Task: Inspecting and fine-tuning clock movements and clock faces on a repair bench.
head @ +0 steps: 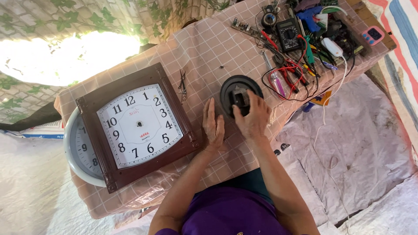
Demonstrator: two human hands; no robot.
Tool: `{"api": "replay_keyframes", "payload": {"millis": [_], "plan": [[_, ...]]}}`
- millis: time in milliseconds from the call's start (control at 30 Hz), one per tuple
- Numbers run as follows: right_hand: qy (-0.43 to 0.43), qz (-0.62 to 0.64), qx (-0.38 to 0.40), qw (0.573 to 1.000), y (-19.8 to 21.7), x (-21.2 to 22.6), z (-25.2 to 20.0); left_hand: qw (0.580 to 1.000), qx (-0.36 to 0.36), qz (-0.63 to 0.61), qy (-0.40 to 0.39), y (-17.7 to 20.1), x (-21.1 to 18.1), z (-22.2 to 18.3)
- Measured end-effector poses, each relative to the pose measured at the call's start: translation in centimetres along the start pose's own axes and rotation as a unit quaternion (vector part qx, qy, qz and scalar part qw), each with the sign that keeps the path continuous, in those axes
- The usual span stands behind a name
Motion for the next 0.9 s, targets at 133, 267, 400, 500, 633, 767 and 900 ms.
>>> {"api": "replay_keyframes", "payload": {"millis": [133,267,400,500,633,767,900], "plan": [[-0.012,0.058,-0.013,0.998,1.9,-1.2,2.2,0.999,-0.002,0.04,-0.011,-0.7,-0.3,0.3],[0.044,0.111,-0.036,0.992,1.7,-1.8,5.1,0.976,0.092,0.193,-0.036,-2.0,-0.4,0.5],[0.091,0.013,-0.032,0.995,-1.3,-1.4,8.1,0.952,0.114,0.273,-0.082,-4.2,-0.9,1.6],[0.107,-0.021,0.009,0.994,-3.1,-1.2,9.3,0.947,0.158,0.279,-0.035,-5.3,0.2,2.4],[0.1,-0.033,0.08,0.991,-3.9,-0.9,9.6,0.945,0.183,0.27,-0.026,-5.9,3.2,2.5],[0.096,-0.032,0.139,0.985,-4.8,-1.3,8.9,0.943,0.165,0.282,-0.068,-5.1,1.6,2.5],[0.12,0.033,0.069,0.99,-3.5,-1.9,8.7,0.954,0.137,0.257,-0.072,-4.1,0.6,2.3]]}}
Point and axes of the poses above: each hand's wrist, its own z-axis towards the middle knuckle, its own y-axis out of the back of the hand, x = y × z, the point moved 4 cm from there along z, towards the middle knuckle, and after that the axes turned 8 degrees about -z, right-handed, at the moved point
